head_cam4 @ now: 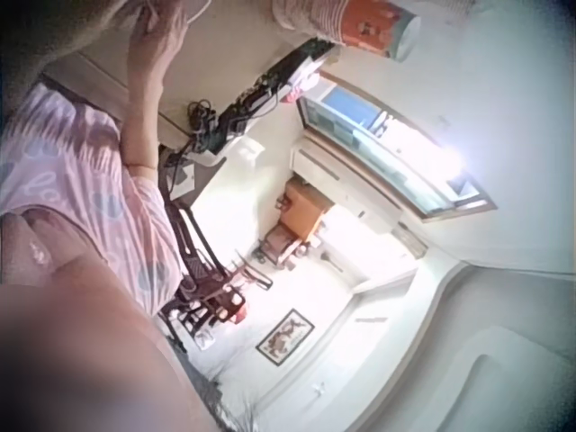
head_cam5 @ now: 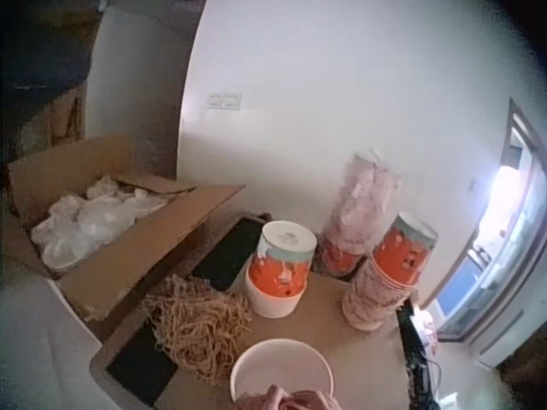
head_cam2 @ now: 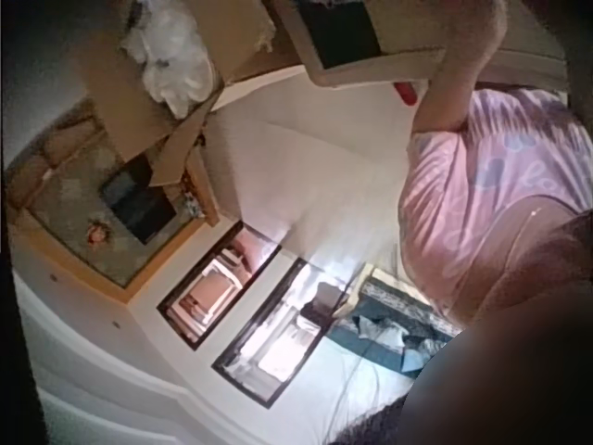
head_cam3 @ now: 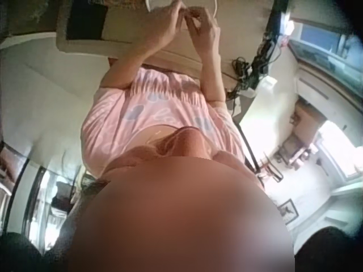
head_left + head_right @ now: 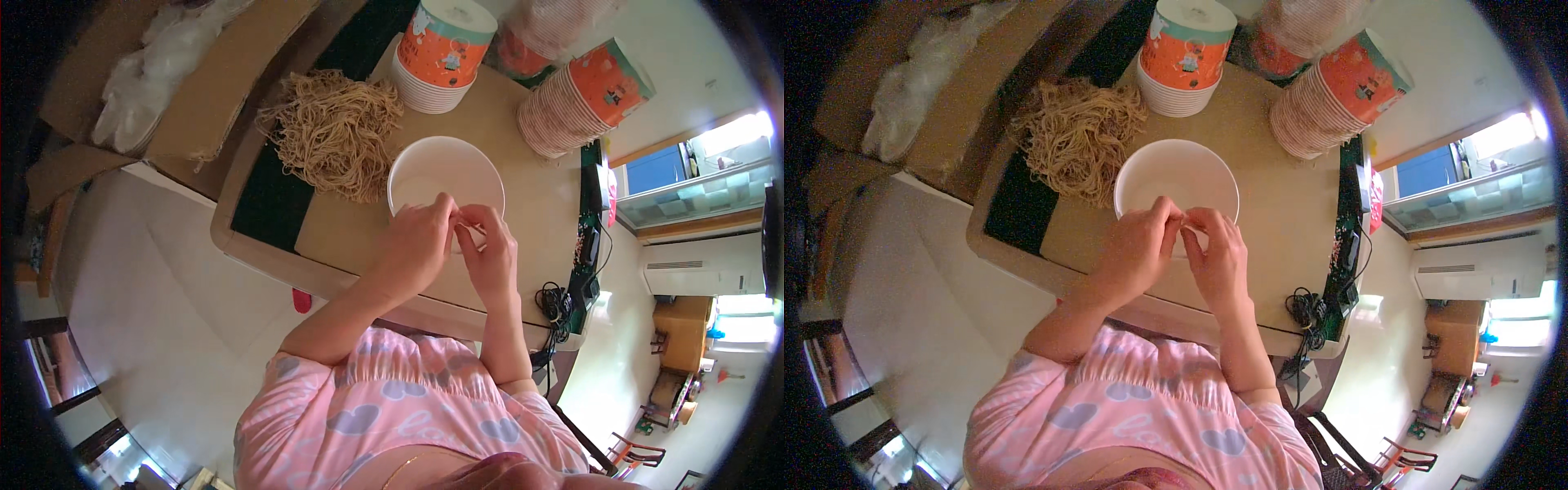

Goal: Threading and tying string to the rims of large decorated paper cups for assembly or decoration.

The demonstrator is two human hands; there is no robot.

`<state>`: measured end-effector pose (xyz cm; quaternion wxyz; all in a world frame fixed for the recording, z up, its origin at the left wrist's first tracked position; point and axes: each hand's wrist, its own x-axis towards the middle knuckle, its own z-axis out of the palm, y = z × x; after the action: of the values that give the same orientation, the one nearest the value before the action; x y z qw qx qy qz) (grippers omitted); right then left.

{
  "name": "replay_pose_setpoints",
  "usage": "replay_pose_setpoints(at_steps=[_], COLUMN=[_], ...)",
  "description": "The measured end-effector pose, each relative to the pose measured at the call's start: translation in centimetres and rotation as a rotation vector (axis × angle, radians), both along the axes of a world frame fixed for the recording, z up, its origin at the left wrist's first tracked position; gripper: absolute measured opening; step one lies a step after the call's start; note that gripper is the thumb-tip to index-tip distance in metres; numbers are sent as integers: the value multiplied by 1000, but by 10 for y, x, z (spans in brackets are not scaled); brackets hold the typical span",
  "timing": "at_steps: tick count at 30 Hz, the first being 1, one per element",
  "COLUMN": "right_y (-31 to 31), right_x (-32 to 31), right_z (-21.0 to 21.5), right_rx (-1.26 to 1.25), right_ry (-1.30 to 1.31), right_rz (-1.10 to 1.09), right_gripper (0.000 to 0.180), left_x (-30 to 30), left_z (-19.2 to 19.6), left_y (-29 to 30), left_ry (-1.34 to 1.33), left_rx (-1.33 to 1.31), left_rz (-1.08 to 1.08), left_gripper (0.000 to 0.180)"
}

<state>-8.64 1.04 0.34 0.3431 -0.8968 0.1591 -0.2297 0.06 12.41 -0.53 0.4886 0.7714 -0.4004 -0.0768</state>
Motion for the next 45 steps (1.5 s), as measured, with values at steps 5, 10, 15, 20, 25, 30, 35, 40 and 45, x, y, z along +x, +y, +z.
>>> replay_pose_setpoints(at_steps=[5,10,15,20,25,30,35,40,45], right_y=[-2,-2,-4,-4,-4,-4,-5,-4,-4], right_x=[-4,-6,-4,-3,-4,-3,-2,-3,-4], right_z=[-2,2,-3,-3,0,-2,-2,-2,-1], right_rx=[68,84,19,-55,71,65,36,43,48], right_ry=[-65,0,-18,-16,-23,-35,-22,-13,-12], right_rz=[-49,-42,-10,25,-19,-26,-22,-11,-11], right_gripper=[16,8,9,9,7,6,7,7,7], left_x=[1,0,0,0,-1,-1,2,4,6], left_z=[-6,-5,-6,-7,1,2,-11,-10,-10], left_y=[-3,-4,-5,-4,0,3,-1,-2,-4], left_ry=[-127,-127,-122,-136,-92,-108,-168,-202,-222], left_rx=[-42,-28,-51,-76,-48,25,-83,-143,-177], left_rz=[17,9,10,30,-19,-96,-5,42,84], left_gripper=[9,7,7,7,19,36,22,11,8])
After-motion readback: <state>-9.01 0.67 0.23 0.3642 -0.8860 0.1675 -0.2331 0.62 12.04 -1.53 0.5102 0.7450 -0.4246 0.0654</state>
